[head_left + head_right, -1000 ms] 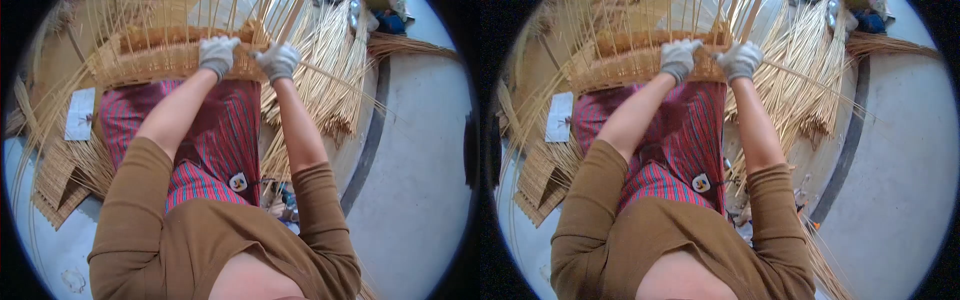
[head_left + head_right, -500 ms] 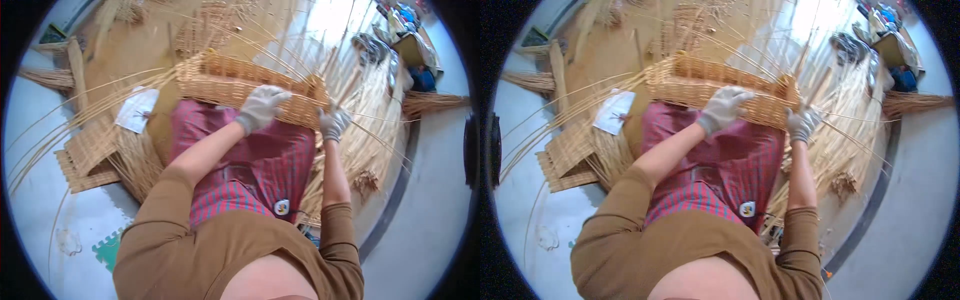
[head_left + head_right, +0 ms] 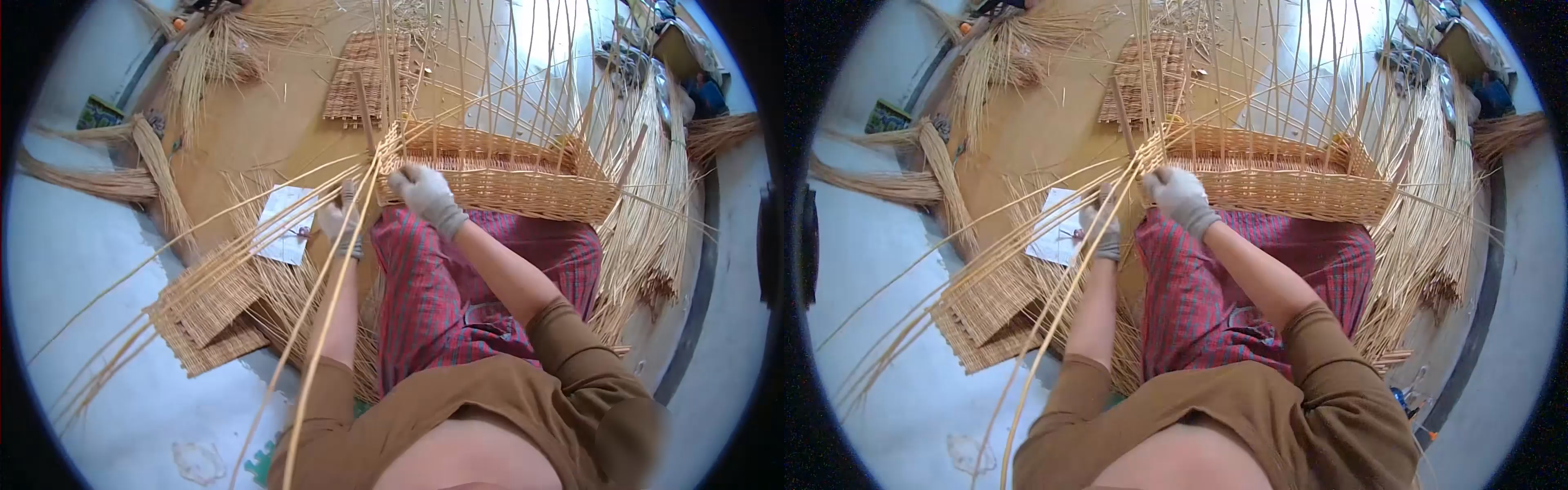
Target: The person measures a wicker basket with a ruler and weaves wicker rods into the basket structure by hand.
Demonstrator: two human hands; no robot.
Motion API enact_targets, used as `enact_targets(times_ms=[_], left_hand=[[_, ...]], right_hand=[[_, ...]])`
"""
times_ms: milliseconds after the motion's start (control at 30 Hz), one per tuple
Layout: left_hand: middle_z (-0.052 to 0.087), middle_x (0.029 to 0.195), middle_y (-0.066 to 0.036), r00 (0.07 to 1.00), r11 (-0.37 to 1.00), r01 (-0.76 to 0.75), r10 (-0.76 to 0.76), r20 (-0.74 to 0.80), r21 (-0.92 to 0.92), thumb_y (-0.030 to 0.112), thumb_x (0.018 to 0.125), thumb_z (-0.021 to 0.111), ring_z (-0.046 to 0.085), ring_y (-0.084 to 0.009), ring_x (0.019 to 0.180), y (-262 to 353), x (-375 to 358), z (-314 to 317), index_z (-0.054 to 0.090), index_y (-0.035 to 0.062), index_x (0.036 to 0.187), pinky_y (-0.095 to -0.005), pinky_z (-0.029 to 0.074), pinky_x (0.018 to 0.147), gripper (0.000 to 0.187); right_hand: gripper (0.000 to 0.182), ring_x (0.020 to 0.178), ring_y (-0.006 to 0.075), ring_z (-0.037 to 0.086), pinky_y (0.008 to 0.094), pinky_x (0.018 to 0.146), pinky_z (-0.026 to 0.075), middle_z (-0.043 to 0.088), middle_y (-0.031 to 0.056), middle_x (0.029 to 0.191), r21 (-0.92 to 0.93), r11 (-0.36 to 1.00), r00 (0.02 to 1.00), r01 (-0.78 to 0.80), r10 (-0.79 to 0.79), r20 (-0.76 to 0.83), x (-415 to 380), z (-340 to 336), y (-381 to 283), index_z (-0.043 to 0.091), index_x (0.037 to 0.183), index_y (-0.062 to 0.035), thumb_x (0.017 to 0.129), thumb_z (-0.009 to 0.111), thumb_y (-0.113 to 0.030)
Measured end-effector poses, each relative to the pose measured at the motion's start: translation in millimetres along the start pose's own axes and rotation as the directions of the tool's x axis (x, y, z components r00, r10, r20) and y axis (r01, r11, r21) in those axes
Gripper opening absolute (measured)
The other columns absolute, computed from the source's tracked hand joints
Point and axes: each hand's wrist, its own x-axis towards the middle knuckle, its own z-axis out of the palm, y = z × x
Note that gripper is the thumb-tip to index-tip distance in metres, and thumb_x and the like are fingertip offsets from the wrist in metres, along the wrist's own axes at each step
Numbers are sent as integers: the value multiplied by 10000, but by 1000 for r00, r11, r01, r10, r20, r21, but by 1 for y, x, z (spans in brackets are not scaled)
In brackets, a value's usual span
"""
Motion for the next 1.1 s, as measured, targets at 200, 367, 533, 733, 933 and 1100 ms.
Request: enact_targets(times_ms=[200,367,533,733,933,1100], left_hand=[[716,967,-66,977,898,-48,133,165,-437,138,934,719,666,-166,845,-98,-37,-13,699,-11,1052,-318,553,732,192],[672,1005,-35,916,926,-146,260,307,-349,54,999,558,632,-96,910,62,-14,-44,563,22,1360,-253,538,774,363],[583,787,23,917,821,-251,371,146,-513,249,1030,589,567,-68,749,53,28,-14,538,18,1380,-378,494,987,422],[456,639,44,960,732,-131,261,98,-669,308,1103,445,492,-65,585,16,38,-22,581,8,1272,-312,529,814,370],[649,859,-56,966,764,-258,189,-176,-592,352,1073,527,570,-131,741,-11,-10,8,607,2,1183,-315,521,821,375],[675,1061,-119,988,835,131,-154,1,-534,397,963,713,639,-207,1044,0,-10,44,599,10,1140,-319,495,955,441]], right_hand=[[340,971,338,677,446,926,529,706,119,1028,216,414,392,884,-909,139,-76,62,-51,689,1159,-115,852,737,-250],[305,843,331,680,468,808,517,694,100,809,119,516,320,849,-679,661,-99,76,-41,710,853,-124,801,717,-424],[237,759,315,660,468,749,493,649,86,722,-78,628,530,774,-575,623,-115,29,-43,668,766,-126,818,723,-351],[405,623,156,448,395,711,506,503,18,683,826,534,980,180,-172,-103,16,-81,87,556,829,-77,1087,427,-362],[320,768,116,565,328,835,537,621,9,827,747,643,981,169,-38,-189,22,-74,99,639,1108,-46,1066,532,-345],[160,941,79,629,246,850,518,710,11,1018,317,932,945,178,-72,-319,15,-79,119,686,1145,-58,987,672,-76]])
